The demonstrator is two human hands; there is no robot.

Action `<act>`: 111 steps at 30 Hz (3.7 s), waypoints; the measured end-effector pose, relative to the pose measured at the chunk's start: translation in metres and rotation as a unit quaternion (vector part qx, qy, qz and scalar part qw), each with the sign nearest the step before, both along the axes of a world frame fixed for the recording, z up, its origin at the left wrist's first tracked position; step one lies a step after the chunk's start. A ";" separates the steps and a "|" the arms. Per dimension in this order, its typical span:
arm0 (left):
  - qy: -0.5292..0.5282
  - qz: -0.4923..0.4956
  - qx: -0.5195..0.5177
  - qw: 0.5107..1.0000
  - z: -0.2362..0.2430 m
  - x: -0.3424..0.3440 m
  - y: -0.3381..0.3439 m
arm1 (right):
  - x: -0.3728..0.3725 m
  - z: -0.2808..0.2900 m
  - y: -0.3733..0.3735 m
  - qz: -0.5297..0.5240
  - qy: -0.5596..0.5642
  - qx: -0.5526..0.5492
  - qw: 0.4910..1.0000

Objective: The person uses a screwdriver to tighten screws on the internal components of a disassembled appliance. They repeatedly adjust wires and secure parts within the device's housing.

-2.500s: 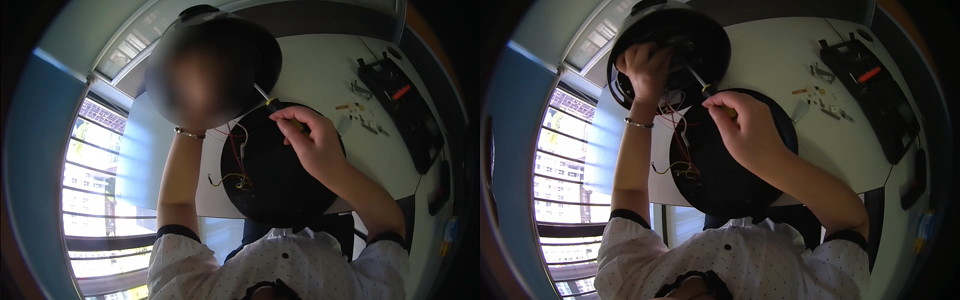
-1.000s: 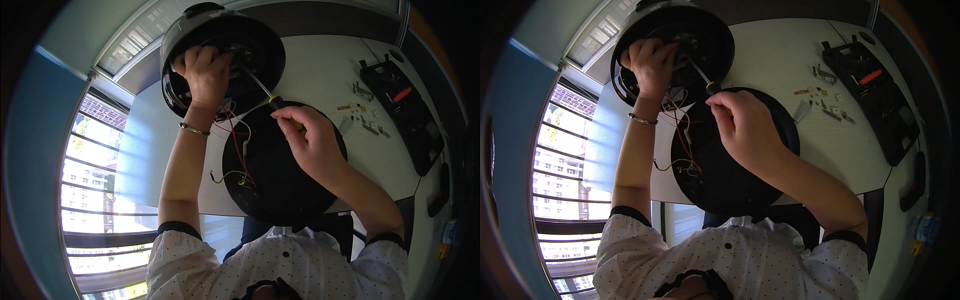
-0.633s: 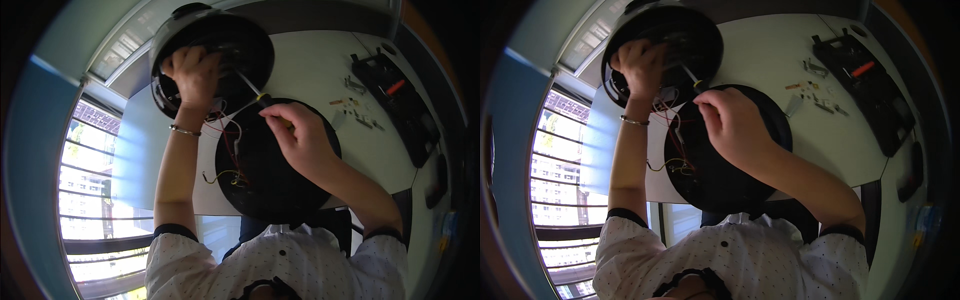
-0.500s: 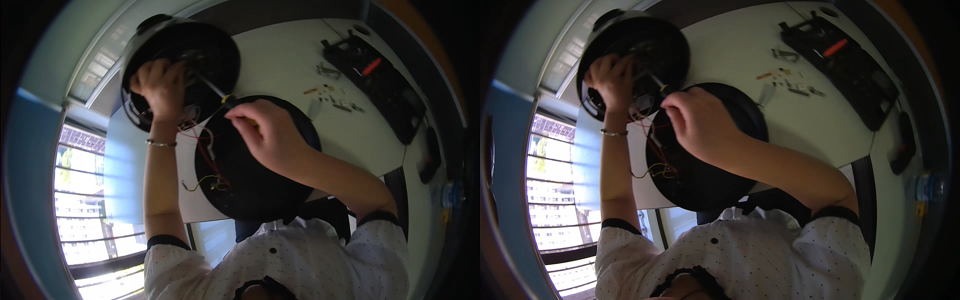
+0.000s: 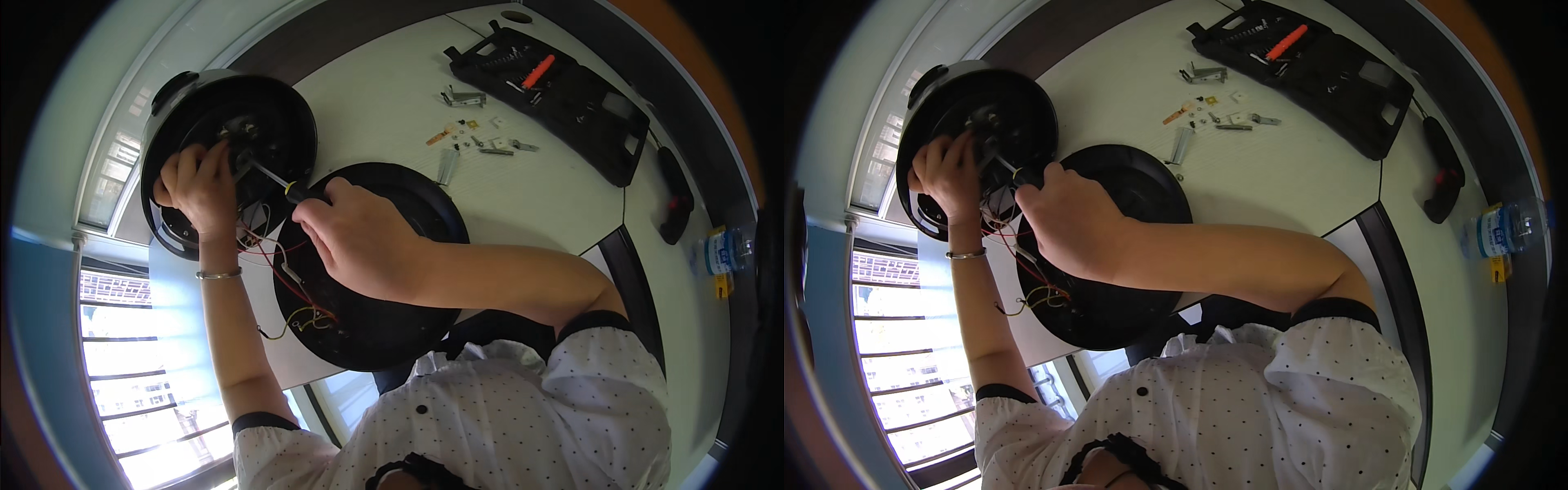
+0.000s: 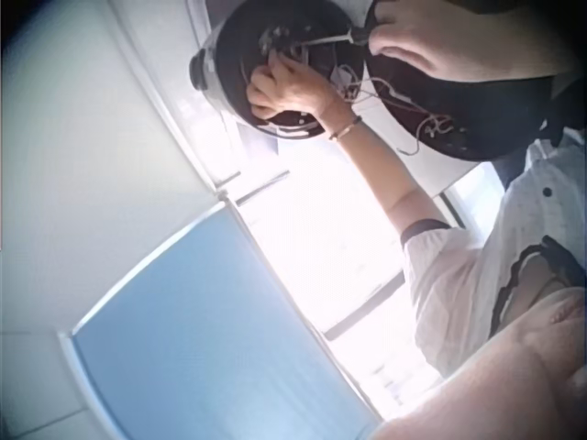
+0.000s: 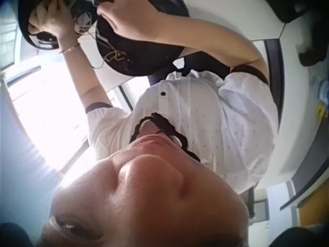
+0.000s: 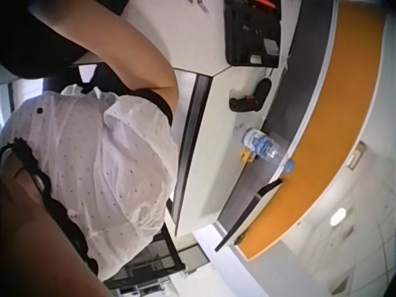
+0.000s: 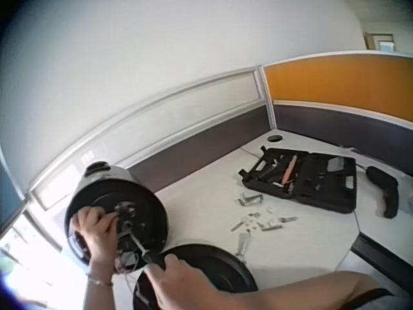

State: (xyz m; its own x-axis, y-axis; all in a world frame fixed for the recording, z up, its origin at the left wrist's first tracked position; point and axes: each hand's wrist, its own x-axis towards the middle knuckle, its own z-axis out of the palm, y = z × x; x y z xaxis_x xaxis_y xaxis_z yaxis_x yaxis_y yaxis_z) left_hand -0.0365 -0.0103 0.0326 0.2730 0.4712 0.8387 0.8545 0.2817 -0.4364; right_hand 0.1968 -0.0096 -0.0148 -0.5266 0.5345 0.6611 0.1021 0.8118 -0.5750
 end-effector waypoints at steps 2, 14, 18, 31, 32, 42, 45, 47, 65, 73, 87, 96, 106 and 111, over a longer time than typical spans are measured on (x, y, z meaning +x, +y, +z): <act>0.005 0.004 -0.001 1.000 0.001 0.002 0.000 | -0.001 -0.002 0.001 0.011 0.026 -0.013 1.000; 0.012 0.005 -0.002 1.000 -0.002 -0.003 0.001 | 0.003 0.007 -0.004 -0.053 -0.085 0.077 0.992; 0.016 0.008 -0.002 1.000 -0.003 -0.005 0.002 | -0.001 0.003 -0.001 -0.038 -0.048 0.008 0.998; 0.026 0.009 -0.004 1.000 -0.002 -0.004 0.002 | -0.004 0.022 0.003 0.207 0.144 -0.580 0.775; 0.028 0.009 -0.004 1.000 -0.002 -0.004 0.002 | -0.004 0.021 0.004 0.215 0.146 -0.589 0.765; 0.052 0.008 -0.006 0.999 -0.001 -0.007 0.004 | -0.012 0.019 0.012 0.248 0.063 -0.562 0.787; 0.057 0.011 -0.010 0.998 -0.003 -0.006 0.005 | -0.009 0.023 0.011 0.209 0.025 -0.514 0.831; 0.061 0.012 -0.012 0.998 -0.003 -0.007 0.003 | -0.009 0.025 0.010 0.197 0.016 -0.476 0.857; 0.070 0.004 -0.017 0.997 0.000 -0.007 0.003 | -0.026 0.012 0.011 0.248 0.094 -0.596 0.758; 0.072 -0.007 -0.020 0.997 0.002 -0.004 0.002 | -0.020 0.017 0.017 0.263 0.074 -0.631 0.726; 0.046 -0.029 -0.020 0.998 0.004 -0.006 0.001 | -0.015 0.018 0.022 0.200 -0.026 -0.467 0.861; 0.035 -0.023 -0.023 0.999 0.003 -0.005 0.001 | -0.013 0.018 0.024 0.174 -0.048 -0.384 0.906; 0.025 -0.033 -0.025 0.999 0.004 -0.007 0.001 | -0.012 0.025 0.027 0.238 -0.017 -0.541 0.807; 0.017 -0.043 -0.020 0.999 0.003 -0.006 0.003 | -0.008 0.029 0.031 0.236 0.024 -0.584 0.776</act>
State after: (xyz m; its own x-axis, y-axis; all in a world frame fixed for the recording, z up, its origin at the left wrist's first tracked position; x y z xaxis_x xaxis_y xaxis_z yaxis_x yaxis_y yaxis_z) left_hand -0.0422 -0.0075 0.0354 0.3412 0.4782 0.8093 0.8593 0.1903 -0.4747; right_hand 0.1885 0.0212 0.0144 -0.8358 0.5388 -0.1053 -0.0921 -0.3267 -0.9407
